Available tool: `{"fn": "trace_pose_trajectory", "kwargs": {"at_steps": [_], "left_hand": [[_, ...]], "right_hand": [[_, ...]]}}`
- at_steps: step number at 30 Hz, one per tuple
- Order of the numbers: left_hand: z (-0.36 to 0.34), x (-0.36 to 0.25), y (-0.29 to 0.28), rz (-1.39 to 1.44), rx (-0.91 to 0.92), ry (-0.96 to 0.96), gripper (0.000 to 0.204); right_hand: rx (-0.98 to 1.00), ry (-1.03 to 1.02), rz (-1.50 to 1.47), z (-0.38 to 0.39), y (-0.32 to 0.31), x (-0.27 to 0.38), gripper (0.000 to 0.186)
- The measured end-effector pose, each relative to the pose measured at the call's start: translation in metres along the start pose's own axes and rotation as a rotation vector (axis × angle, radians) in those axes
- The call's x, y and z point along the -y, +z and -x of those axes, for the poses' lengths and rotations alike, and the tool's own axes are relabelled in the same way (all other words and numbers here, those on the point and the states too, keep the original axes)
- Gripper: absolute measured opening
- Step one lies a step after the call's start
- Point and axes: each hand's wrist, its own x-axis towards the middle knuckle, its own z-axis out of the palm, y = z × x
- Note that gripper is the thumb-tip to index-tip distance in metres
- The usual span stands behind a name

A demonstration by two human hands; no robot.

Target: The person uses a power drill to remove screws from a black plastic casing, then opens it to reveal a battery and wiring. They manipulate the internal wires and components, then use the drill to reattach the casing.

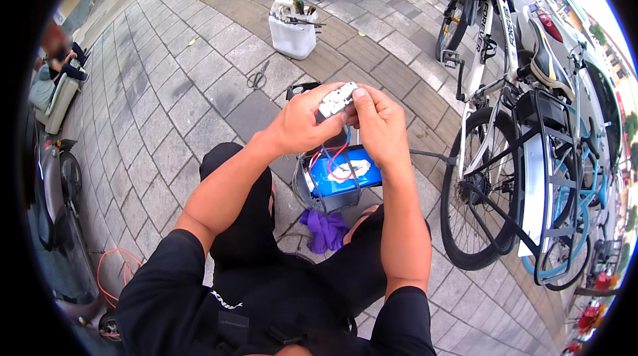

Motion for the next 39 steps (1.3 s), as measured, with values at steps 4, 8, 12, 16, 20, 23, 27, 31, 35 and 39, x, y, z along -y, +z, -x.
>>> {"fn": "trace_pose_trajectory", "kwargs": {"at_steps": [4,8,12,16,20,23,27,31,35,39], "left_hand": [[0.000,-0.003,0.000,0.020,-0.004,-0.062,0.052],[0.000,-0.006,-0.001,0.007,-0.006,-0.107,0.054],[0.001,-0.001,0.001,-0.027,-0.037,-0.162,0.059],[0.001,-0.001,0.001,-0.036,-0.047,-0.039,0.064],[0.000,-0.005,0.000,0.009,-0.036,-0.042,0.065],[0.000,-0.004,0.000,-0.002,-0.039,-0.028,0.063],[0.001,-0.003,0.000,0.006,-0.050,-0.013,0.060],[0.000,0.007,0.002,-0.038,-0.087,0.057,0.058],[0.001,0.006,0.003,-0.035,-0.100,0.075,0.057],[0.002,0.011,0.002,-0.050,-0.114,0.111,0.058]], "right_hand": [[0.001,0.025,-0.005,-0.001,-0.002,-0.002,0.033],[-0.013,0.045,0.040,-0.001,-0.001,0.000,0.033],[-0.004,0.066,0.057,-0.003,-0.002,-0.002,0.033],[-0.043,0.089,0.045,-0.002,-0.001,-0.003,0.033],[-0.031,0.045,0.031,-0.003,-0.001,-0.006,0.032],[-0.032,0.015,0.015,-0.003,-0.001,-0.006,0.032],[-0.034,-0.039,0.008,-0.002,0.000,-0.005,0.033],[-0.054,-0.090,-0.031,-0.001,0.003,-0.004,0.033],[-0.064,-0.157,-0.015,0.000,0.003,-0.004,0.033],[-0.052,-0.212,0.032,0.002,0.004,0.000,0.034]]}}
